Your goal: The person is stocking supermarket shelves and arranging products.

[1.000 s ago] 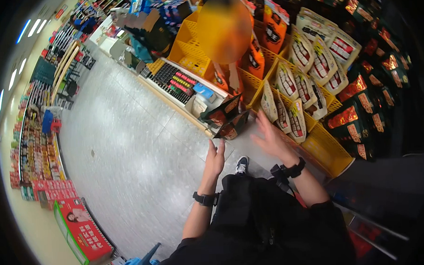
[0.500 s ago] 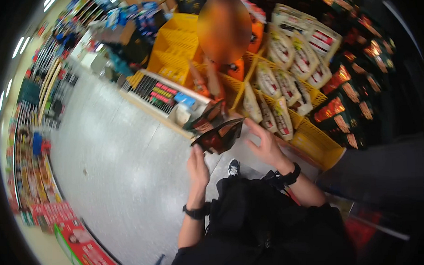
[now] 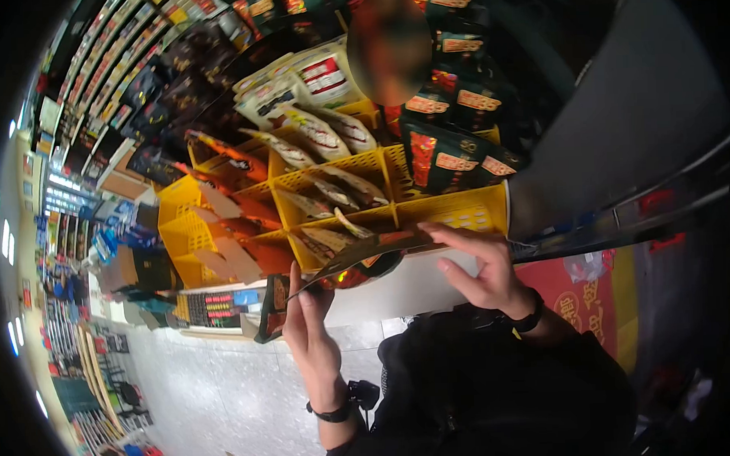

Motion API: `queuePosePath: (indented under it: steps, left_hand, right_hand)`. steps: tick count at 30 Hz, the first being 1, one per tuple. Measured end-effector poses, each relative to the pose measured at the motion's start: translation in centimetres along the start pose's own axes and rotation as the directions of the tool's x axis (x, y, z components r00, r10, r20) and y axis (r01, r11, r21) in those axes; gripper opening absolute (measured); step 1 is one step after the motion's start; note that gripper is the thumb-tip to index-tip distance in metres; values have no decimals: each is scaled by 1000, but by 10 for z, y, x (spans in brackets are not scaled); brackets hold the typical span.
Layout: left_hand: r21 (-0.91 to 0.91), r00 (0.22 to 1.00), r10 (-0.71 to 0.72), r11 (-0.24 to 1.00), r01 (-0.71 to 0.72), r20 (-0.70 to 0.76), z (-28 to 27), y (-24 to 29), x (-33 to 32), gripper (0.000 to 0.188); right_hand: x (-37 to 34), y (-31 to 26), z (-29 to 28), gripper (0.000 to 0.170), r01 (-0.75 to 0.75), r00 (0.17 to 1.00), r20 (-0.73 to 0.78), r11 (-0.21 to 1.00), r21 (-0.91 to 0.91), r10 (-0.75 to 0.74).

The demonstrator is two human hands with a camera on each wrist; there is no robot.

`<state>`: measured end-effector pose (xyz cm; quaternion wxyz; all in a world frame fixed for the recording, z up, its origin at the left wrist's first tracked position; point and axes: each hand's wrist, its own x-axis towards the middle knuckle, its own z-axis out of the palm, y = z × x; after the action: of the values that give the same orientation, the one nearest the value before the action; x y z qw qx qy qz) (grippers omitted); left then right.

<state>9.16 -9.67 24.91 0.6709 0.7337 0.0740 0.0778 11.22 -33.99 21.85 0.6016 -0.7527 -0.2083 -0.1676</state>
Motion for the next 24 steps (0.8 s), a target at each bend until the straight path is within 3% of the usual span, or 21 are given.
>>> queuePosePath:
  steps: [5, 7, 10, 14, 17, 18, 20, 22, 24]
  left_hand:
    - [86, 969, 26, 995, -48, 246, 64, -21, 37, 52]
    - [-2, 945, -19, 1000, 21, 328, 100, -19, 44, 51]
    - [-52, 892, -70, 993, 104, 446, 142, -60, 65, 43]
    - [32, 856, -95, 995, 92, 508, 178, -107, 82, 43]
    - [-89, 826, -70, 986, 143, 559, 194, -129, 87, 44]
    - [-103, 809, -99, 976, 194, 579, 198, -136, 89, 44]
    - [-120, 790, -125, 963, 243, 600, 201, -148, 93, 46]
    - [-179, 688, -218, 872, 456, 692, 200, -154, 96, 56]
    - [-152, 681, -217, 886, 439, 699, 198, -158, 93, 58]
  right_hand:
    - [-30, 20, -42, 39, -175, 943, -301, 981, -81, 143]
    - [-45, 32, -54, 43, -227, 905, -386, 970, -87, 177]
    - [-67, 46, -66, 50, -300, 869, -431, 951, -72, 241]
    - [-98, 72, -69, 56, -400, 841, -423, 914, -67, 337]
    - [-111, 82, -62, 61, -434, 845, -399, 893, -119, 357]
    - [-116, 81, -60, 65, -504, 820, -374, 857, -112, 433]
    - [-121, 82, -58, 65, -519, 817, -370, 844, -135, 443]
    - [-125, 86, -58, 66, -535, 815, -356, 830, -159, 457]
    - [-127, 89, -58, 64, -542, 806, -370, 827, -149, 462]
